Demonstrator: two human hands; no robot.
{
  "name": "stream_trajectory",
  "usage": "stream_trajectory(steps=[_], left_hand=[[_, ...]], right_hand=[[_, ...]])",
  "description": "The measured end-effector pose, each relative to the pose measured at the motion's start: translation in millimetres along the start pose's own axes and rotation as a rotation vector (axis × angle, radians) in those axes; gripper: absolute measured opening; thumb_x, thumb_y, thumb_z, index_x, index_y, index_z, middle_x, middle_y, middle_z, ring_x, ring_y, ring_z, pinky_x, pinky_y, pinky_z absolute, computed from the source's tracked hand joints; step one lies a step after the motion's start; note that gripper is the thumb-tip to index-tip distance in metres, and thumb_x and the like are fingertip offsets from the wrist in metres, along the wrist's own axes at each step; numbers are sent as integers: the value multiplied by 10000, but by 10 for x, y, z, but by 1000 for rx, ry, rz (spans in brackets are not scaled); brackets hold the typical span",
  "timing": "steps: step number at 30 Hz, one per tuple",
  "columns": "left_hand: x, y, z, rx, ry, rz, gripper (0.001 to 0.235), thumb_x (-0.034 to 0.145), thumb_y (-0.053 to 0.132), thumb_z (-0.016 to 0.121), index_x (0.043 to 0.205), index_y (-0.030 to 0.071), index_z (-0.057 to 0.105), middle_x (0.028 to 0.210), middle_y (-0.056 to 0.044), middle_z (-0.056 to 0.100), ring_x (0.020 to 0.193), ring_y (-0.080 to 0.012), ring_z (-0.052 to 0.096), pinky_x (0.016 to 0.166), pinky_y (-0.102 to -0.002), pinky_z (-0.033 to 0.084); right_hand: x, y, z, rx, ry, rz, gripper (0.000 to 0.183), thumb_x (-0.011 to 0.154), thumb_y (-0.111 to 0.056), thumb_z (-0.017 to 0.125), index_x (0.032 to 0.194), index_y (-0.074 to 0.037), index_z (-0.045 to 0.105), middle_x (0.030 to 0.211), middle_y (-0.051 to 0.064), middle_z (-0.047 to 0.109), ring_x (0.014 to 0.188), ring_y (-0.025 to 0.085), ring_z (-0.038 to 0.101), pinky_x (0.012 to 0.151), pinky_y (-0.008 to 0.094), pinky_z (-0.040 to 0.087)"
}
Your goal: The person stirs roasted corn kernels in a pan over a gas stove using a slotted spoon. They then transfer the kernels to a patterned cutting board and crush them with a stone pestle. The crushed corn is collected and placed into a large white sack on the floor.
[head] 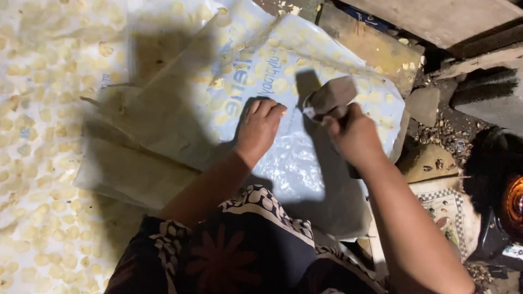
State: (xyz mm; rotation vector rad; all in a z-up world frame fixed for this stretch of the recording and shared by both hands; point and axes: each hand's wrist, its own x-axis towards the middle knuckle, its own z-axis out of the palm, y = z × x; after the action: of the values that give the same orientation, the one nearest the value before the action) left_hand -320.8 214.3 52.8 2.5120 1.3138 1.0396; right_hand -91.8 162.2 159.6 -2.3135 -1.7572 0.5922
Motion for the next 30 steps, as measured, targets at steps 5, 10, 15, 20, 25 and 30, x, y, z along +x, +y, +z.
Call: stream_trajectory(steps=[5, 10, 15, 20, 25, 30], left_hand=[[37, -94, -17, -90, 54, -23, 145, 968, 195, 686, 1111, 172, 689, 1027, -24, 607, 972, -266, 625, 875, -365, 513], [125, -110, 186, -196, 29, -18, 86, 895, 168, 733, 963, 163, 679, 937, -31, 591, 912, -283, 617, 859, -377, 503], [354, -30, 372, -112, -55, -106, 193, 764, 215, 794, 878, 168, 646, 946, -15, 578, 962, -263, 596, 910, -396, 483], [332, 46, 180, 16, -126, -168, 305, 734, 241, 808, 1001, 206, 665, 1010, -8, 565, 1021, -265, 570, 898, -422, 470], [-70, -120, -148, -15, 49, -76, 137, 936, 107, 668, 1068, 140, 684, 1046, -62, 623, 1005, -285, 631, 850, -366, 508], [174, -222, -33, -15, 73, -49, 284, 936, 133, 663, 1219, 156, 651, 1029, -69, 633, 983, -292, 643, 875, -392, 520]], right_hand=[[-158, -159, 9, -9, 219, -20, 439, 1040, -362, 680, 1118, 10, 460, 833, 365, 662, 860, 607, 666, 743, 668, 542], [-57, -147, 97, 156, -36, 83, 460, 967, -388, 642, 1142, 10, 493, 859, 387, 667, 904, 620, 653, 760, 698, 524], [-189, -395, -590, 279, 223, -24, 280, 1096, -287, 700, 1104, -45, 559, 670, 174, 650, 643, 334, 693, 585, 431, 523], [-92, -401, -163, 226, 639, -267, 192, 1021, -75, 637, 1069, 92, 718, 821, 345, 652, 827, 525, 681, 690, 514, 521], [48, -359, 468, -9, 36, 23, 450, 987, -376, 639, 1155, 27, 529, 820, 321, 697, 817, 520, 718, 675, 618, 586], [205, -354, -10, 210, 19, 7, 381, 1012, -371, 671, 1065, -12, 556, 780, 280, 672, 797, 484, 682, 702, 580, 533]])
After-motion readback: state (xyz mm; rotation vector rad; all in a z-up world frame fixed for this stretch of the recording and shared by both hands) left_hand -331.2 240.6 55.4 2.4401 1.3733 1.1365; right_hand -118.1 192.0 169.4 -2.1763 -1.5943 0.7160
